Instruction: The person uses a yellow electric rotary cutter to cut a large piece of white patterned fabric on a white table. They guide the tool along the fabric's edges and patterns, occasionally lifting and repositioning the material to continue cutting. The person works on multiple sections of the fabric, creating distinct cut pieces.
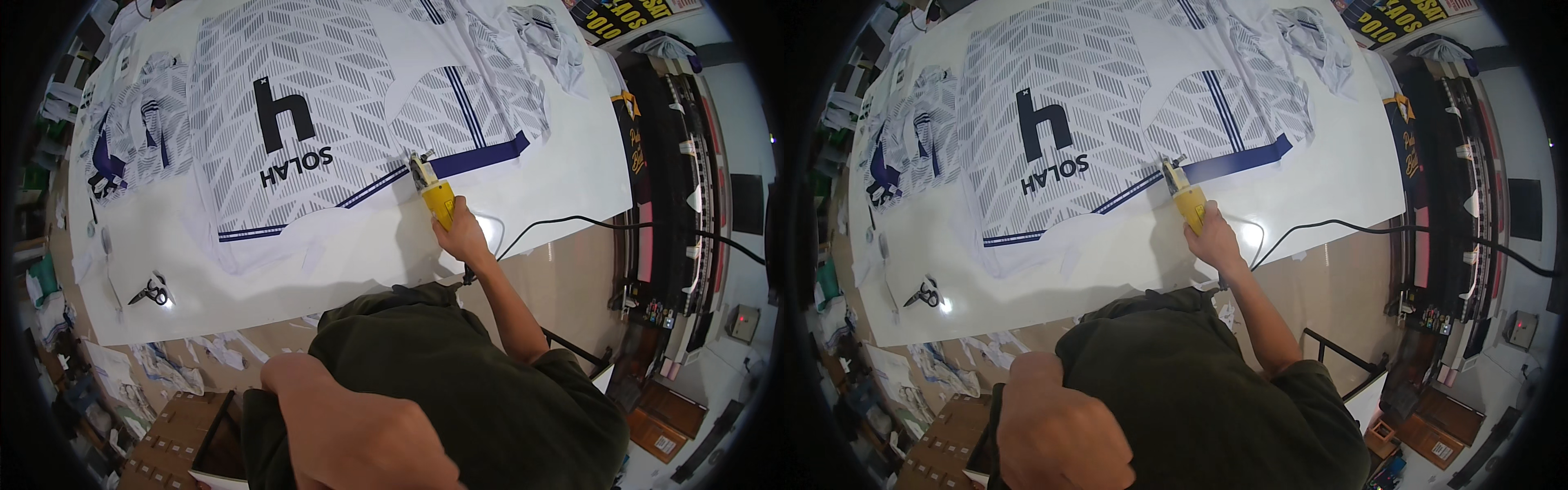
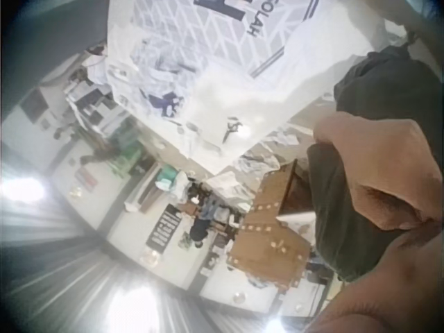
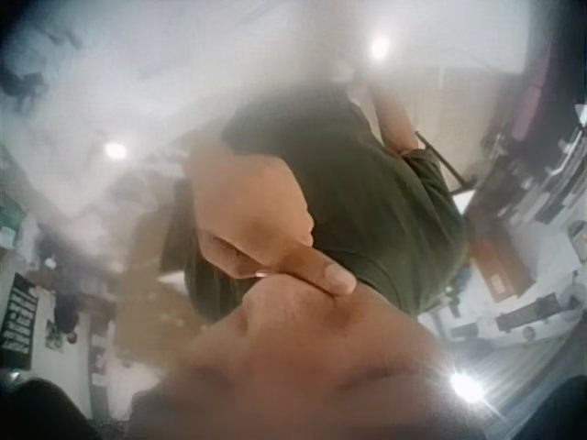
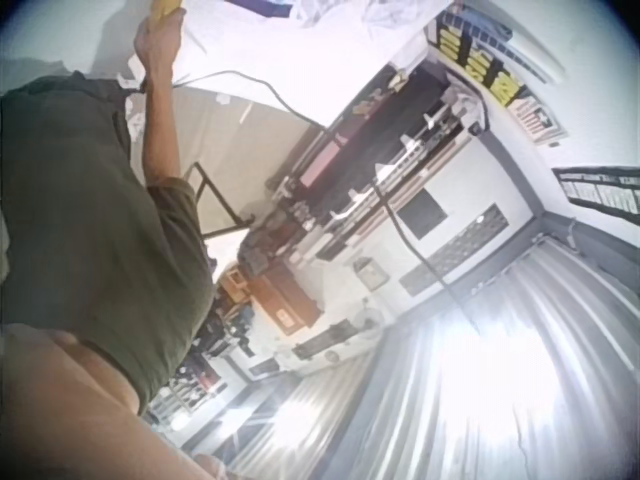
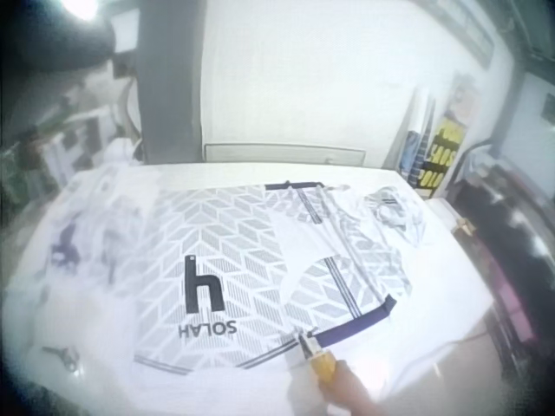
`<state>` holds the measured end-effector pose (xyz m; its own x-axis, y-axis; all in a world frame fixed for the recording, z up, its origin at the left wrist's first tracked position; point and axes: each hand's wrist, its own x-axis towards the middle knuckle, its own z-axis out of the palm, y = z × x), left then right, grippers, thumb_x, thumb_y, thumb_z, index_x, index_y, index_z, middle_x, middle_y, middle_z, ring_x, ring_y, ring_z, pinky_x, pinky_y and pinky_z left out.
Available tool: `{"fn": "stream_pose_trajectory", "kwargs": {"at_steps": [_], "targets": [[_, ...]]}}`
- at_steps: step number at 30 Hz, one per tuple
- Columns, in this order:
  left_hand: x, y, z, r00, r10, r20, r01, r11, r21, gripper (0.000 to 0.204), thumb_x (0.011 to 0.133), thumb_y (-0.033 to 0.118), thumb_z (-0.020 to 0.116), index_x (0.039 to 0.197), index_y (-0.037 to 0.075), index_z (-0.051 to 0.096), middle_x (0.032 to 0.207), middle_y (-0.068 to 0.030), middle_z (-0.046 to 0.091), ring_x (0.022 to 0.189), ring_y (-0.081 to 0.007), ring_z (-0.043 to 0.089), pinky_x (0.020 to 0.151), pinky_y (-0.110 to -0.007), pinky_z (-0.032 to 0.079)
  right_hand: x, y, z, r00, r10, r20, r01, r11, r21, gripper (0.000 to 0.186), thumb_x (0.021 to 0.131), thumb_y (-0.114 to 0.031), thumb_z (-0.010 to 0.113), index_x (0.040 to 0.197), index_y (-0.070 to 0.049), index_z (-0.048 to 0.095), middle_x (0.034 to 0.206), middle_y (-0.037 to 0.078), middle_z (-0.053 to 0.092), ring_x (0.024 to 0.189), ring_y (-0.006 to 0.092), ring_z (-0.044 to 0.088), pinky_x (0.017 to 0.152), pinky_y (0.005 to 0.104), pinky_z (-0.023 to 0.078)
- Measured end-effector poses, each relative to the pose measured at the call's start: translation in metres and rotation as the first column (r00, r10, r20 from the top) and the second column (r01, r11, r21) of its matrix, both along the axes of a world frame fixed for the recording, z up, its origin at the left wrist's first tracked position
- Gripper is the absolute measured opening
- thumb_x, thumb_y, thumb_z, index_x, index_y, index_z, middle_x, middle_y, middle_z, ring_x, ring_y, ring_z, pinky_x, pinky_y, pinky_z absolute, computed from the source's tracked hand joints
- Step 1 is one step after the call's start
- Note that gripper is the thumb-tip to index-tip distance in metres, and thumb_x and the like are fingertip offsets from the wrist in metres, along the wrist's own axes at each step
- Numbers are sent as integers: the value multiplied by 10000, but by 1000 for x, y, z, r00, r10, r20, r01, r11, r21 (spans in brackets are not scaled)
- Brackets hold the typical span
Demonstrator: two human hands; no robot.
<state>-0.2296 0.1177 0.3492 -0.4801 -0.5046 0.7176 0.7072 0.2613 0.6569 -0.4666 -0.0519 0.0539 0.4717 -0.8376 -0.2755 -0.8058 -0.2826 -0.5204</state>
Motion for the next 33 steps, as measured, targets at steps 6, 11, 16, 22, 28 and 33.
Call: {"fn": "stream_pose_trajectory", "kwargs": {"at_steps": [6,11,16,22,28,33], "targets": [[34,-3,-34,904,143,-403,-86,984,157,204,979,141,619,882,-35,657,773,-157,668,528,-241,563,446,-351,454,8,-18,6,999,27,-24,-27,999,23,517,922,-295,680,1186,33,380,1000,349,659,894,543,669,772,575,558],[87,21,-120,323,701,635,-925,92,370,404,980,193,612,1227,-126,593,738,-71,607,671,-119,550,680,-263,441,19,-26,11,999,12,-31,-10,998,61,497,918,-282,679,1188,25,398,1001,345,669,916,544,670,787,572,557],[150,30,-250,-336,235,912,-940,-147,-308,626,960,311,706,1460,-4,500,1293,-181,585,1192,-302,567,998,-410,472,35,-32,14,1000,-2,7,2,999,39,477,916,-277,682,1178,24,419,990,340,672,910,540,671,773,571,554],[199,82,-336,-593,-122,796,-805,67,-590,1074,809,594,790,1640,139,284,1714,-217,123,1562,-469,136,1209,-663,175,60,-45,12,1000,-19,15,19,999,32,508,910,-303,702,1137,28,391,924,357,674,830,539,678,719,558,554],[204,84,-341,-517,-235,823,-855,176,-487,1151,747,541,846,1657,178,241,1727,-219,73,1580,-486,34,1208,-702,112,86,-56,7,999,-46,10,46,998,-31,498,904,-284,715,1102,41,393,892,359,676,812,542,682,703,558,561],[201,86,-344,-516,-187,836,-856,142,-497,1177,714,479,878,1658,179,242,1727,-217,75,1579,-488,39,1208,-705,115,106,-64,8,996,-76,37,77,997,-16,513,906,-284,716,1108,65,397,926,389,670,852,550,685,737,552,568]]}}
